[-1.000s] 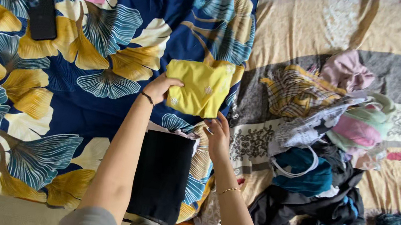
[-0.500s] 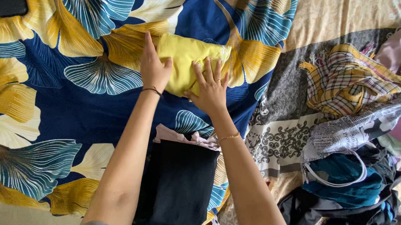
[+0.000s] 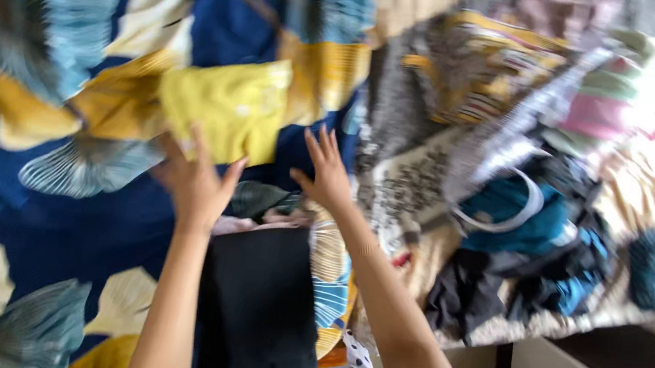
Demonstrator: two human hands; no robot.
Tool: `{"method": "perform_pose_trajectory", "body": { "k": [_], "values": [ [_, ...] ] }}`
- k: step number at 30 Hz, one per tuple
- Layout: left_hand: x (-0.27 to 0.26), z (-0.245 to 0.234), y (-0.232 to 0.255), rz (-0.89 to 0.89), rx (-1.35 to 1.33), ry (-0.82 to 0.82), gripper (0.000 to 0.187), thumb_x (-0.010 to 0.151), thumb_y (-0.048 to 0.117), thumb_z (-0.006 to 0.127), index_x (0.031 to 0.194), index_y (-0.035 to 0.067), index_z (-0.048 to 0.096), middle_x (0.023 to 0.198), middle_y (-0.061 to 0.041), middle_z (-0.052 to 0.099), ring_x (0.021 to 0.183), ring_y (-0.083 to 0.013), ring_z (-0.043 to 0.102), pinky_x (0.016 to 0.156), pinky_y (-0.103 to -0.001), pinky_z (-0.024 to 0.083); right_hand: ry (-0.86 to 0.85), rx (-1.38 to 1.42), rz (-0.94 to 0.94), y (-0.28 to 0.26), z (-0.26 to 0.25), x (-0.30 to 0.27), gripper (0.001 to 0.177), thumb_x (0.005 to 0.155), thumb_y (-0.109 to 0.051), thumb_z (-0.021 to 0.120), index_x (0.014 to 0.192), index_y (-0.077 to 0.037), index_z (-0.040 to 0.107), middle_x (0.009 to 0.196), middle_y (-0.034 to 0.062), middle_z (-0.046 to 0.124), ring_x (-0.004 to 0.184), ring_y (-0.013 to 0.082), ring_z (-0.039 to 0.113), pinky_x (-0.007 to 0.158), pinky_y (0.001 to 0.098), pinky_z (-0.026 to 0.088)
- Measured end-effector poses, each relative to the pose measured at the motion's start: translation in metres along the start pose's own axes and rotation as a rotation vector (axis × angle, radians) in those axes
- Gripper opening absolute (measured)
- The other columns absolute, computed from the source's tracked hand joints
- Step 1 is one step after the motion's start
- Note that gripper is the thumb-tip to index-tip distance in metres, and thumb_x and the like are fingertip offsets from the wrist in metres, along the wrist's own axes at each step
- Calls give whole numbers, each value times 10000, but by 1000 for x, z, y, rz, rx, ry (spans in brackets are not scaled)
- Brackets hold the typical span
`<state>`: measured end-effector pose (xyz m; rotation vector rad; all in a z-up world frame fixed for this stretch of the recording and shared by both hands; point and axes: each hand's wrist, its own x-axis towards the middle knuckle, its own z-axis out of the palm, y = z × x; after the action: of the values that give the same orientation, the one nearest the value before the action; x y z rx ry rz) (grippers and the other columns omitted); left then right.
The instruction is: The person folds various items of laundry, including a yellow shirt, black pants, and blue shorts, by hand on a bed.
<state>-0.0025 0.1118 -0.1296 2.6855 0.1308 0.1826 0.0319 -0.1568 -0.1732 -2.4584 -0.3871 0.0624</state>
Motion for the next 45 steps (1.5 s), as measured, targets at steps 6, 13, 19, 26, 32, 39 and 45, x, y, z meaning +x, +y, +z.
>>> {"method": "perform_pose_trajectory", "body": {
  "k": [6, 13, 19, 26, 32, 39, 45],
  "values": [
    [-46, -42, 50, -7, -211, 59, 903, 1016, 462, 690, 1641, -21, 252, 1686, -333, 269, 1580, -529, 203, 1189, -775, 154, 35, 56, 406, 11, -110, -172, 558, 866, -224, 777, 1385, -119, 600, 1538, 194, 483, 1343, 410, 508, 1029, 454, 473],
    [-68, -9, 232, 326, -305, -16, 709, 945, 383, 712, 1490, -6, 481, 1545, -290, 456, 1448, -461, 409, 1155, -679, 287, 512, -67, 508, 96, -224, -294, 294, 841, -146, 784, 1112, -50, 720, 1192, 161, 706, 1115, 354, 663, 958, 417, 536],
    [-162, 78, 377, 460, -459, -237, 492, 897, 350, 716, 1255, 18, 654, 1321, -191, 645, 1243, -389, 594, 1078, -499, 470, 595, 228, 843, 177, -266, -360, 261, 905, -150, 778, 1136, -30, 744, 906, 180, 706, 802, 299, 655, 758, 352, 543],
    [-233, 209, 493, 287, -106, -933, 442, 835, 413, 780, 1100, 62, 738, 1128, -193, 715, 1072, -369, 672, 924, -472, 541, 626, 518, 839, 269, -343, -490, 276, 927, -173, 718, 1160, -26, 716, 1025, 89, 772, 894, 141, 710, 760, 280, 558],
    [-263, 291, 540, 166, -342, -1008, 371, 839, 418, 752, 1041, 113, 816, 1033, -144, 797, 992, -303, 762, 917, -403, 593, 526, 438, 985, 286, -360, -601, 293, 924, -186, 706, 1157, -10, 732, 1000, 110, 784, 915, 149, 728, 800, 290, 572],
    [-294, 349, 568, 282, 19, -1121, 790, 687, 398, 916, 1363, 151, 590, 1622, -188, 251, 1434, -467, 241, 1109, -526, 331, 322, 542, 946, 281, -327, -615, 331, 912, -213, 708, 1197, -44, 709, 1034, 104, 780, 915, 170, 735, 797, 311, 589],
    [-301, 309, 567, 243, -613, -1166, 411, 827, 272, 825, 1159, 33, 778, 1176, -125, 742, 1111, -275, 642, 972, -394, 516, 159, 405, 917, 243, -367, -577, 461, 861, -231, 742, 1279, -69, 637, 1152, 137, 702, 950, 220, 714, 805, 352, 578]
  ]
}}
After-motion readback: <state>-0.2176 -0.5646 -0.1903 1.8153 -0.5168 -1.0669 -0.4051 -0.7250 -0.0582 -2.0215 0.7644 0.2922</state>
